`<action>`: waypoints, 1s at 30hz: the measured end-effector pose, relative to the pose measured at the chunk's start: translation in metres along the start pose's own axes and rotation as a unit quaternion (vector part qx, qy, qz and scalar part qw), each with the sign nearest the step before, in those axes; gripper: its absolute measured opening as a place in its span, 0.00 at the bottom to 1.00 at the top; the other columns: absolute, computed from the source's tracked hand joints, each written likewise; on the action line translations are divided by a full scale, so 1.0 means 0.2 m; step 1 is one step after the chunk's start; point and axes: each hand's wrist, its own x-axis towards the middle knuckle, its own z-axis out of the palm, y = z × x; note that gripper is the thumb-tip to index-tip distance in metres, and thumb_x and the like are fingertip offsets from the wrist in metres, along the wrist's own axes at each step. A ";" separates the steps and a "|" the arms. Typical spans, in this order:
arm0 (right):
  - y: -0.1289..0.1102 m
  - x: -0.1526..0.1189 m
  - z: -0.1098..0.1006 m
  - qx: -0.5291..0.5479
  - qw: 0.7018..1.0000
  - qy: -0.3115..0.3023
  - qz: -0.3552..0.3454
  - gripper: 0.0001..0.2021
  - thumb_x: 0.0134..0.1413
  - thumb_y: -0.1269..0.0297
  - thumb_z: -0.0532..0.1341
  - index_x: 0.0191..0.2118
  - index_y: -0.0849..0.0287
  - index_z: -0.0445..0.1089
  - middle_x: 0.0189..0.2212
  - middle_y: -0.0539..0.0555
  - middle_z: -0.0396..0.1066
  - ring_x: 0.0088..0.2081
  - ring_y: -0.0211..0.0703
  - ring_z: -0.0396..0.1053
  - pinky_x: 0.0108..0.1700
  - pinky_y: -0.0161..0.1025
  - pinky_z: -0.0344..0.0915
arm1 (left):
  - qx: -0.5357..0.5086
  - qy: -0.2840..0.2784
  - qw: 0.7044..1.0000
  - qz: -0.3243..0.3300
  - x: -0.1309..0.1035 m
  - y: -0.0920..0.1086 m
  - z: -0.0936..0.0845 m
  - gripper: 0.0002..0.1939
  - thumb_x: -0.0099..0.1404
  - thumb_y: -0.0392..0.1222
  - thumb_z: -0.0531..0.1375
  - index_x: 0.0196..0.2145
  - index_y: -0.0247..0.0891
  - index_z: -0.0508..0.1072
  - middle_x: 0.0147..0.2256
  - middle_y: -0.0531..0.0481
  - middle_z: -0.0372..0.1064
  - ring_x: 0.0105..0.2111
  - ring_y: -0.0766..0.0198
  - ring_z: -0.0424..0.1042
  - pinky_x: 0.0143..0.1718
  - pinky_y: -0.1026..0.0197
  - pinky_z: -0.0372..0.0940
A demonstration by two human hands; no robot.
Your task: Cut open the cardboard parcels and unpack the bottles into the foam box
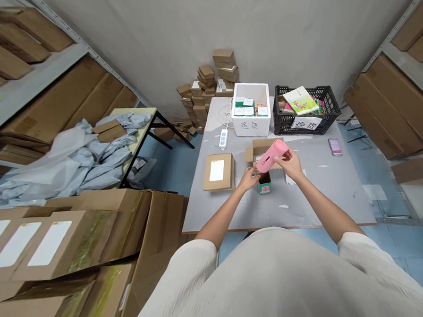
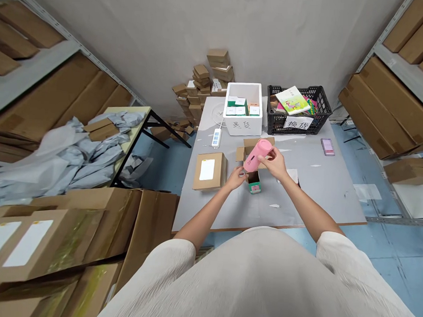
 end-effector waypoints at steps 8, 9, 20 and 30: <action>0.00 -0.11 0.03 -0.105 0.990 -0.089 -0.041 0.33 0.41 0.60 0.80 0.56 0.49 0.75 0.60 0.55 0.75 0.62 0.58 0.69 0.64 0.52 0.70 | -0.073 -0.020 0.997 0.009 0.00 -0.02 0.05 0.31 0.59 0.36 0.67 0.61 0.37 0.75 0.57 0.38 0.75 0.46 0.55 0.78 0.54 0.49 0.73; 0.02 -0.11 0.03 -0.110 0.988 -0.095 -0.047 0.33 0.42 0.60 0.79 0.57 0.49 0.75 0.59 0.55 0.75 0.61 0.57 0.70 0.65 0.53 0.69 | -0.080 -0.029 0.996 0.015 -0.01 -0.01 0.05 0.31 0.58 0.36 0.66 0.61 0.36 0.75 0.57 0.38 0.76 0.47 0.54 0.78 0.54 0.49 0.73; 0.19 -0.09 -0.08 -0.120 0.986 -0.113 -0.019 0.31 0.41 0.59 0.80 0.54 0.51 0.75 0.54 0.56 0.78 0.57 0.55 0.74 0.63 0.54 0.71 | -0.035 -0.070 0.996 0.038 -0.05 -0.07 0.06 0.36 0.52 0.30 0.62 0.61 0.37 0.76 0.60 0.40 0.75 0.62 0.46 0.71 0.69 0.42 0.62; 0.07 -0.16 -0.07 -0.165 0.966 -0.198 -0.017 0.30 0.37 0.67 0.79 0.52 0.47 0.81 0.55 0.53 0.79 0.58 0.60 0.74 0.62 0.55 0.70 | -0.014 -0.065 0.997 0.045 -0.08 -0.07 0.08 0.30 0.54 0.32 0.64 0.57 0.37 0.79 0.52 0.39 0.77 0.58 0.41 0.71 0.68 0.38 0.62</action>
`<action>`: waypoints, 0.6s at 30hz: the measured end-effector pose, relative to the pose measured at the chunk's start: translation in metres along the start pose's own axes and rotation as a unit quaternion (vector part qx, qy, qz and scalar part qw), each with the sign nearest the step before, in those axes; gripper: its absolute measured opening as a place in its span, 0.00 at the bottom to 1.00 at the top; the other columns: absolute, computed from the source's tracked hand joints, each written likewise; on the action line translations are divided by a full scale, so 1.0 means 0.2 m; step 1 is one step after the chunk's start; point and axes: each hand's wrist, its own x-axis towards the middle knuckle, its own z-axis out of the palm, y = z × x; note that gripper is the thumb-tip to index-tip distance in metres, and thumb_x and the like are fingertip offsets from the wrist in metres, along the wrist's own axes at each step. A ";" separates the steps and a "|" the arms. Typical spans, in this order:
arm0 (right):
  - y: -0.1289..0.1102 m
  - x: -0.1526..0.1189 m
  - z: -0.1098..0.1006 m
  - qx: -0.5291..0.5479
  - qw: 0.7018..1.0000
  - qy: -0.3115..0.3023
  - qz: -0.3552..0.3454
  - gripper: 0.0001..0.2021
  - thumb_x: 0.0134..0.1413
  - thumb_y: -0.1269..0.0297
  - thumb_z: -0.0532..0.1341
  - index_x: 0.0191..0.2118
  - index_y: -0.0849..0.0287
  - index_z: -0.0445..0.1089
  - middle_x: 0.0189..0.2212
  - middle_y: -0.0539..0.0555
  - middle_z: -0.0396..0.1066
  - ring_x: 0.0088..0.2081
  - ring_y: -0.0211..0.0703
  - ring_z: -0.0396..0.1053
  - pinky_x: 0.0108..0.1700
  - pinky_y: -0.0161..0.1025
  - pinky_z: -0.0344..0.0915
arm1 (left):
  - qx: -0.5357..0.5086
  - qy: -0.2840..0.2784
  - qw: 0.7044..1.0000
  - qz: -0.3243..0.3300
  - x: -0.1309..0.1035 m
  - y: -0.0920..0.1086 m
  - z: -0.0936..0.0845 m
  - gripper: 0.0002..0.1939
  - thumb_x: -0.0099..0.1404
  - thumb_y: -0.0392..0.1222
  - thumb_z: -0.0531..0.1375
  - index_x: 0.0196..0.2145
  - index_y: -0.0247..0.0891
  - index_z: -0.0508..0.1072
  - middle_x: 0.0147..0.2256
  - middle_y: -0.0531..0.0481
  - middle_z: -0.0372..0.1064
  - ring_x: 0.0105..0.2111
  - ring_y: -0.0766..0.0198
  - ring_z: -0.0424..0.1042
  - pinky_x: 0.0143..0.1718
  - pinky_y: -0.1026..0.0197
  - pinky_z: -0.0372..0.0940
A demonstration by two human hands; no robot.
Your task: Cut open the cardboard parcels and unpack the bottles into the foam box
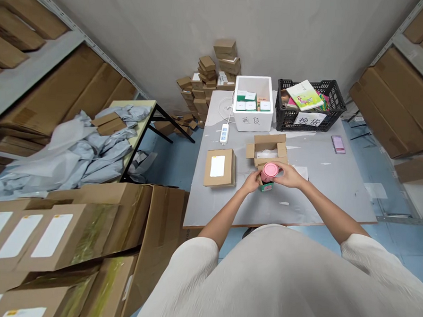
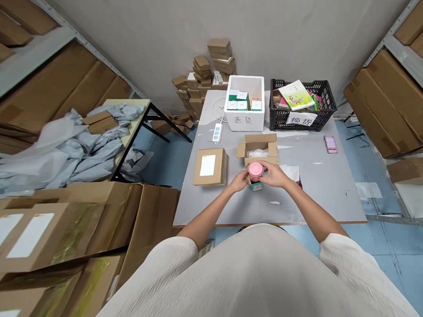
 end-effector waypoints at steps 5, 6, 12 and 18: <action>0.08 -0.01 -0.03 -0.070 0.996 -0.044 -0.029 0.29 0.41 0.64 0.78 0.54 0.45 0.80 0.52 0.50 0.81 0.52 0.54 0.77 0.59 0.51 0.72 | 0.012 -0.019 1.000 -0.002 0.00 -0.01 -0.01 0.32 0.52 0.31 0.64 0.57 0.35 0.79 0.53 0.37 0.76 0.60 0.40 0.71 0.69 0.37 0.60; 0.11 0.00 -0.04 -0.079 0.995 -0.045 -0.033 0.29 0.42 0.63 0.77 0.54 0.46 0.79 0.52 0.51 0.81 0.52 0.54 0.77 0.59 0.52 0.71 | 0.010 -0.024 1.000 0.003 0.00 -0.02 -0.01 0.33 0.52 0.32 0.64 0.57 0.36 0.79 0.54 0.38 0.76 0.60 0.40 0.71 0.69 0.37 0.60; 0.34 0.06 0.01 -0.128 0.991 -0.028 -0.038 0.29 0.36 0.62 0.79 0.51 0.48 0.81 0.57 0.57 0.75 0.61 0.63 0.70 0.67 0.60 0.63 | -0.028 -0.020 0.999 0.010 0.01 -0.03 0.02 0.31 0.53 0.33 0.65 0.57 0.36 0.79 0.54 0.39 0.77 0.61 0.40 0.71 0.71 0.35 0.57; 0.54 0.08 0.07 -0.155 0.986 -0.057 0.020 0.31 0.33 0.65 0.78 0.50 0.50 0.80 0.60 0.59 0.71 0.62 0.63 0.68 0.65 0.58 0.65 | -0.011 0.002 0.999 -0.036 0.00 -0.04 0.03 0.32 0.52 0.30 0.65 0.56 0.37 0.79 0.56 0.38 0.75 0.63 0.39 0.69 0.73 0.36 0.55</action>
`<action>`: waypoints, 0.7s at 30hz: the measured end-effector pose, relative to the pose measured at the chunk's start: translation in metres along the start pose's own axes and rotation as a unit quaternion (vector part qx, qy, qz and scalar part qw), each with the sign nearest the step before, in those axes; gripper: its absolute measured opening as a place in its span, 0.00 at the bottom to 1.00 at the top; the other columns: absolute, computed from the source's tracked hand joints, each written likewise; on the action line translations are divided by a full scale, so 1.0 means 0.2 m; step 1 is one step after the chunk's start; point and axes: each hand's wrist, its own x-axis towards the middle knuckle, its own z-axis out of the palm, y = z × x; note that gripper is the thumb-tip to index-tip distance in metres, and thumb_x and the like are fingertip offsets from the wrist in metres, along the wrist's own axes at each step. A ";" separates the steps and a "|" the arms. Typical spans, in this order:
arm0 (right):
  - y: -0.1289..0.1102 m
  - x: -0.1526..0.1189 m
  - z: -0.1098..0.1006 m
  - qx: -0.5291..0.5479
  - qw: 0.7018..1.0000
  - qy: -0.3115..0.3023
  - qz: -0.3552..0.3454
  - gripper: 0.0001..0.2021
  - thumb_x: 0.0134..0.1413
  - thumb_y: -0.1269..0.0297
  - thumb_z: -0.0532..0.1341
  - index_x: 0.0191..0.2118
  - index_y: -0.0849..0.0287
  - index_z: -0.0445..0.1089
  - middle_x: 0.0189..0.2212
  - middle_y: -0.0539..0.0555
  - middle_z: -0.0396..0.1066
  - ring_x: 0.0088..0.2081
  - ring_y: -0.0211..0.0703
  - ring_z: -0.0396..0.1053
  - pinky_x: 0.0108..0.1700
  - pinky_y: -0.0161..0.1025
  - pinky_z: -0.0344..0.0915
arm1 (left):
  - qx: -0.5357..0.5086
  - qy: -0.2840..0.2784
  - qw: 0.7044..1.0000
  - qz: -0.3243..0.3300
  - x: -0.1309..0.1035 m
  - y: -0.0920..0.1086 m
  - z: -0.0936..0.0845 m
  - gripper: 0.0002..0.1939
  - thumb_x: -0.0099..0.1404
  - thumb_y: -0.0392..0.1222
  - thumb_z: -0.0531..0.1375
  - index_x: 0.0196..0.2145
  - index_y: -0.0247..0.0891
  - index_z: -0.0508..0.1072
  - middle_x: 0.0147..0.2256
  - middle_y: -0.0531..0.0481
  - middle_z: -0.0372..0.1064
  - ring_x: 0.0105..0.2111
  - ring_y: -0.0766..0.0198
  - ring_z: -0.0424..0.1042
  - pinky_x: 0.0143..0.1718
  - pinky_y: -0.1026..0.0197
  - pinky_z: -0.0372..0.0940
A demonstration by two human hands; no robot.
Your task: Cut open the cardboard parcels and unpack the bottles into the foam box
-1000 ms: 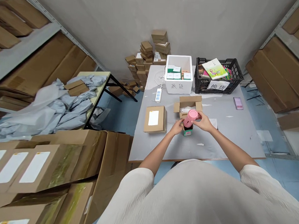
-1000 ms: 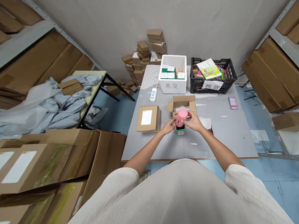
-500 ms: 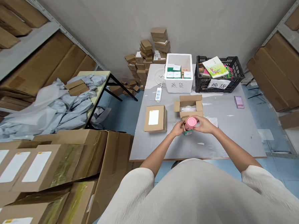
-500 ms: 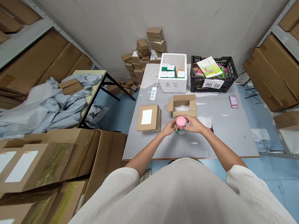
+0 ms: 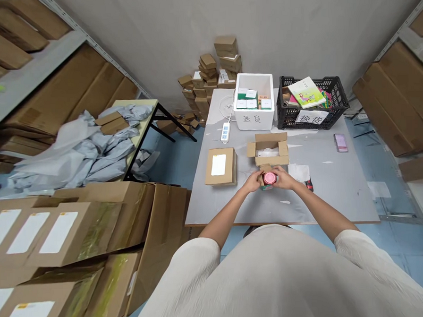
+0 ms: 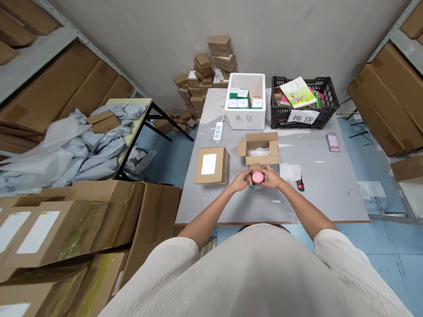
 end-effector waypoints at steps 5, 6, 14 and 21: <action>0.01 -0.01 0.00 0.024 1.000 -0.012 0.006 0.30 0.36 0.64 0.76 0.52 0.51 0.78 0.55 0.57 0.71 0.57 0.58 0.70 0.62 0.55 0.68 | -0.017 0.000 1.000 -0.003 0.00 -0.01 -0.01 0.32 0.52 0.29 0.65 0.56 0.38 0.79 0.56 0.39 0.75 0.64 0.40 0.68 0.73 0.37 0.55; 0.01 -0.01 0.00 0.025 1.000 -0.008 0.008 0.30 0.36 0.64 0.76 0.51 0.51 0.78 0.54 0.57 0.71 0.55 0.57 0.71 0.61 0.55 0.68 | -0.024 0.000 1.000 -0.001 0.00 -0.01 -0.01 0.32 0.52 0.30 0.65 0.56 0.38 0.79 0.56 0.40 0.75 0.64 0.40 0.68 0.73 0.37 0.55; -0.01 -0.07 -0.01 0.120 0.990 0.052 0.045 0.33 0.40 0.55 0.77 0.56 0.50 0.73 0.57 0.56 0.73 0.41 0.45 0.73 0.52 0.51 0.74 | -0.045 0.044 0.998 -0.021 -0.08 0.01 0.04 0.39 0.57 0.32 0.65 0.67 0.41 0.67 0.61 0.39 0.71 0.50 0.52 0.77 0.59 0.44 0.71; 0.08 -0.05 0.01 0.211 0.969 0.073 0.109 0.27 0.49 0.58 0.69 0.57 0.52 0.70 0.49 0.57 0.77 0.38 0.44 0.75 0.43 0.45 0.75 | -0.216 0.118 0.965 -0.095 -0.13 0.01 0.06 0.29 0.64 0.35 0.63 0.62 0.43 0.64 0.54 0.43 0.74 0.35 0.66 0.77 0.41 0.57 0.73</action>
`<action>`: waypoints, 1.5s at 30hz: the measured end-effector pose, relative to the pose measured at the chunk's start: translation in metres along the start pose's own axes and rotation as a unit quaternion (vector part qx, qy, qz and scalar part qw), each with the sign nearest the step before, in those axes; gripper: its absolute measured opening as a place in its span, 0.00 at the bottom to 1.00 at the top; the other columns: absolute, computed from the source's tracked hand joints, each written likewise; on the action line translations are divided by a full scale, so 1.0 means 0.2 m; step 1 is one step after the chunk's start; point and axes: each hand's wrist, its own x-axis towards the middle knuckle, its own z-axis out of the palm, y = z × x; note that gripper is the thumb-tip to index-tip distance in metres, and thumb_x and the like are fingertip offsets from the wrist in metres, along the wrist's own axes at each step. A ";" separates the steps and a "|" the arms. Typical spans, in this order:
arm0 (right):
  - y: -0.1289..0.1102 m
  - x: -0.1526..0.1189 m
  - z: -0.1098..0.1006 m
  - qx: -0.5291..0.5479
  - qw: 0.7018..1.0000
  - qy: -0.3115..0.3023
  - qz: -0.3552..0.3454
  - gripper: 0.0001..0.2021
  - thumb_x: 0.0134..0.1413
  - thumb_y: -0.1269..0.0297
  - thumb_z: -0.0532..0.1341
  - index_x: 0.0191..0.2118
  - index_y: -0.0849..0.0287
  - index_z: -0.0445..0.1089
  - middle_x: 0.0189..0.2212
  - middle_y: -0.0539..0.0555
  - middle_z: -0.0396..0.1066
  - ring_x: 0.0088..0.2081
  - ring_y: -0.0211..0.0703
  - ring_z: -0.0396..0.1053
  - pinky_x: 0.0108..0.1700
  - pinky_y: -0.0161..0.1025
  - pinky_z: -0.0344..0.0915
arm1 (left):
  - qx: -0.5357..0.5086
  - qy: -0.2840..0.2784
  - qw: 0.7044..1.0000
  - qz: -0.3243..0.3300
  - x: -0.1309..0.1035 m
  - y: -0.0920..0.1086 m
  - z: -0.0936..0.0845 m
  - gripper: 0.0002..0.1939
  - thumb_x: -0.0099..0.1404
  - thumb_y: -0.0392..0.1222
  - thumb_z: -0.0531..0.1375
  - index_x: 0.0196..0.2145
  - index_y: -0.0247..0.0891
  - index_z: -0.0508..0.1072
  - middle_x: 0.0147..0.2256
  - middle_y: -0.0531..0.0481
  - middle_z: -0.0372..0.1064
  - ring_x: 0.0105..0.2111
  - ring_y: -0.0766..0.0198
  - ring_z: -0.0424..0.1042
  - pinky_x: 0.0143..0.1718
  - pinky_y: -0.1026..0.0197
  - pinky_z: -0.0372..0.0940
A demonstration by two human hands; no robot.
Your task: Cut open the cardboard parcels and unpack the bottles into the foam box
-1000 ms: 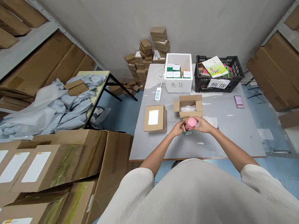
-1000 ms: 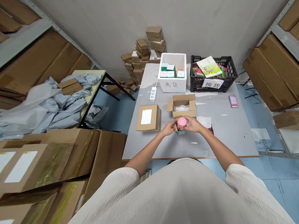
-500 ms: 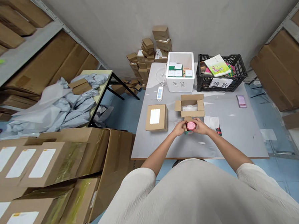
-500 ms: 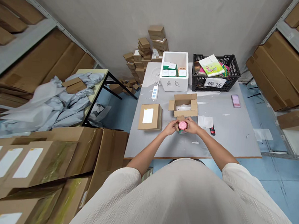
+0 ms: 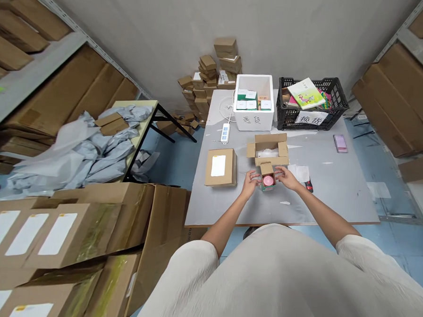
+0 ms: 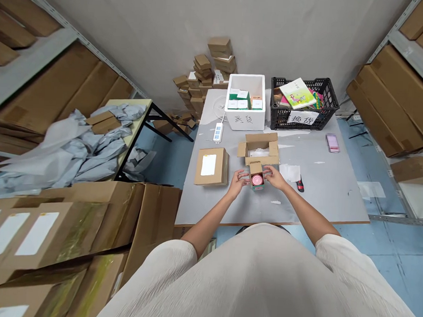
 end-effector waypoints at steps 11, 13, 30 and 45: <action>0.06 0.10 0.06 -0.027 1.000 0.014 0.004 0.27 0.42 0.65 0.70 0.53 0.55 0.77 0.44 0.55 0.78 0.29 0.36 0.66 0.35 0.39 0.70 | 0.064 0.026 0.997 0.022 0.03 0.01 0.06 0.23 0.49 0.33 0.75 0.43 0.38 0.75 0.45 0.48 0.78 0.24 0.74 0.66 0.31 0.65 0.66; 0.05 0.09 0.06 -0.010 1.000 0.020 0.009 0.24 0.40 0.64 0.70 0.49 0.56 0.76 0.41 0.54 0.78 0.29 0.36 0.66 0.34 0.38 0.69 | 0.053 0.020 0.998 0.017 0.04 0.01 0.06 0.22 0.48 0.32 0.75 0.40 0.38 0.74 0.43 0.50 0.78 0.23 0.74 0.66 0.29 0.65 0.65; 0.03 -0.01 0.00 -0.069 0.996 -0.020 -0.045 0.14 0.52 0.60 0.67 0.45 0.56 0.81 0.54 0.59 0.76 0.40 0.44 0.75 0.51 0.48 0.75 | 0.270 -0.100 0.936 0.203 -0.01 -0.04 -0.02 0.25 0.59 0.41 0.74 0.54 0.44 0.78 0.62 0.41 0.70 0.60 0.49 0.73 0.54 0.51 0.73; 0.04 -0.02 0.00 -0.113 0.989 -0.053 -0.073 0.18 0.51 0.62 0.73 0.49 0.54 0.80 0.62 0.61 0.70 0.43 0.45 0.77 0.51 0.49 0.77 | 0.310 -0.096 0.921 0.217 0.00 -0.05 -0.02 0.23 0.65 0.43 0.70 0.57 0.47 0.76 0.65 0.43 0.69 0.65 0.49 0.69 0.62 0.46 0.70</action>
